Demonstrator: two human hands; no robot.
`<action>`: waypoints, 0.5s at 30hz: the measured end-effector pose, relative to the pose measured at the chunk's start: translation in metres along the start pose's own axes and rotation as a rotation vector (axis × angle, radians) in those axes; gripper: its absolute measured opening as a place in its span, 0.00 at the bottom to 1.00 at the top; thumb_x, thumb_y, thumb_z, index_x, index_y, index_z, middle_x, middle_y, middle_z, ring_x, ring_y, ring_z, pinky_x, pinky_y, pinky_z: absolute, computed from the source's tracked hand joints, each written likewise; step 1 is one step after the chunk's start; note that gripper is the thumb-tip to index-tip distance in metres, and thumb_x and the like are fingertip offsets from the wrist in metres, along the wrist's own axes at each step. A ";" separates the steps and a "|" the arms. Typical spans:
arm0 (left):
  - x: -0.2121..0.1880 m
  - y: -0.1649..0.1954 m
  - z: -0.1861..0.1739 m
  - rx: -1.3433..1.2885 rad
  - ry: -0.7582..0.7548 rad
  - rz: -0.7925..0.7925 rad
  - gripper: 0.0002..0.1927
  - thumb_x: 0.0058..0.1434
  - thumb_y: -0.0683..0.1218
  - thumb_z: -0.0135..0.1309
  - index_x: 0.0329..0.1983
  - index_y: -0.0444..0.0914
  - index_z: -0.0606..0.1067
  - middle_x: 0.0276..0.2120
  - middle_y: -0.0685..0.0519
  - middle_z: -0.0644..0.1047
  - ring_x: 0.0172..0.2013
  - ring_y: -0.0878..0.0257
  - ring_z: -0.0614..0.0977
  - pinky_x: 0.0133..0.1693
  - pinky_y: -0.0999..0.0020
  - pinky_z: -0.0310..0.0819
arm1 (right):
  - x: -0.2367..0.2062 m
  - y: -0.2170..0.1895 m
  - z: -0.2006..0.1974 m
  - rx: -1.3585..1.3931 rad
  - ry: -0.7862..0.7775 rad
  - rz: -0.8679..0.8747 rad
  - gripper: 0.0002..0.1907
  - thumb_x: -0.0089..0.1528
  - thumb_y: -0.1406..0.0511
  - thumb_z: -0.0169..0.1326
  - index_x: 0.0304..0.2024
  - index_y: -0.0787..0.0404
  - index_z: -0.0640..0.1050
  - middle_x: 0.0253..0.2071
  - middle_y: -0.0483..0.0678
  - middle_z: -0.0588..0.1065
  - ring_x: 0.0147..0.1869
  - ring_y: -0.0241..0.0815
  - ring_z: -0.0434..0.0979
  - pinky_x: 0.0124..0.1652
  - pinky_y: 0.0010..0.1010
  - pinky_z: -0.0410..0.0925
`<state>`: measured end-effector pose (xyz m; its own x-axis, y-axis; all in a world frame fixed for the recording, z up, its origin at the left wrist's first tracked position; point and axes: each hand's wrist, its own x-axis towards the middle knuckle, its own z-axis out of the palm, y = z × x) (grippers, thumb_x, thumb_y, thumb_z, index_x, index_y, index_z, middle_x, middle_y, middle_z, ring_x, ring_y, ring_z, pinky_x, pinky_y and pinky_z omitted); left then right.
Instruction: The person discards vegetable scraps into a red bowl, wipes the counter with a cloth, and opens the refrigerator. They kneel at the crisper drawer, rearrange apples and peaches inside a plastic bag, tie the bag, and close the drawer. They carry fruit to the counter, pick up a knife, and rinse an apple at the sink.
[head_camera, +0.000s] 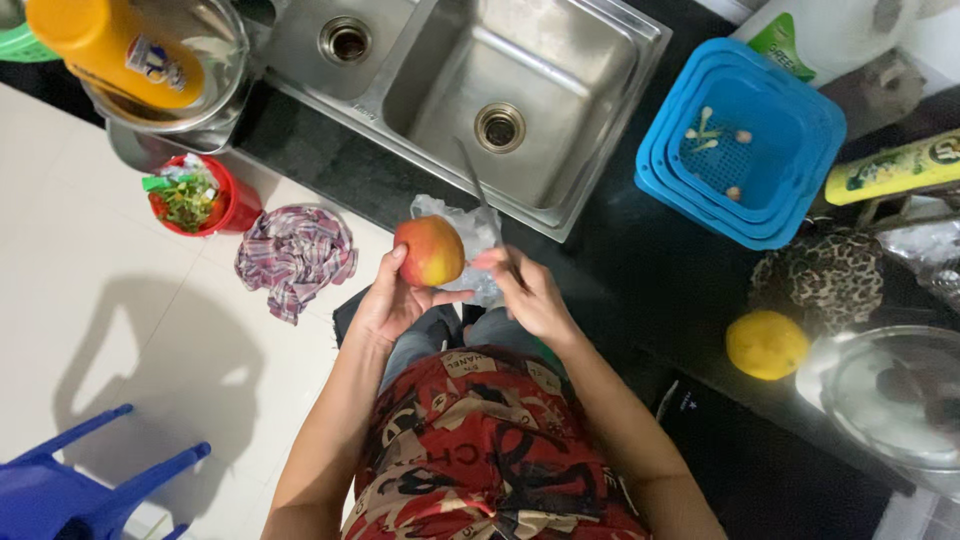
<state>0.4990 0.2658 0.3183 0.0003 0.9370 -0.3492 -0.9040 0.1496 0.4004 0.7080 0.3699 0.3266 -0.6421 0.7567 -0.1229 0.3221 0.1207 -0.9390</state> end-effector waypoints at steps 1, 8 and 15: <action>0.001 -0.002 -0.005 -0.012 -0.016 -0.007 0.43 0.59 0.63 0.59 0.69 0.37 0.61 0.62 0.42 0.70 0.63 0.46 0.72 0.59 0.25 0.67 | 0.009 0.001 0.004 0.123 -0.102 0.113 0.15 0.69 0.65 0.43 0.55 0.61 0.75 0.29 0.45 0.76 0.20 0.36 0.68 0.23 0.32 0.65; -0.001 -0.007 -0.034 0.154 0.148 -0.111 0.45 0.59 0.63 0.60 0.71 0.34 0.60 0.64 0.36 0.68 0.63 0.41 0.72 0.55 0.28 0.74 | 0.065 0.043 -0.002 0.129 -0.038 0.411 0.19 0.72 0.59 0.42 0.56 0.69 0.71 0.23 0.52 0.74 0.21 0.37 0.74 0.23 0.27 0.72; 0.008 -0.012 -0.031 0.063 0.117 -0.085 0.46 0.57 0.65 0.58 0.71 0.37 0.58 0.63 0.37 0.67 0.63 0.41 0.70 0.53 0.28 0.74 | 0.045 0.052 -0.038 0.257 0.261 0.363 0.21 0.69 0.63 0.44 0.63 0.65 0.68 0.29 0.52 0.78 0.18 0.40 0.75 0.18 0.29 0.66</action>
<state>0.4964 0.2621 0.2848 0.0231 0.8776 -0.4788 -0.8744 0.2500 0.4159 0.7222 0.4347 0.2848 -0.3147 0.8599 -0.4019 0.2898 -0.3162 -0.9034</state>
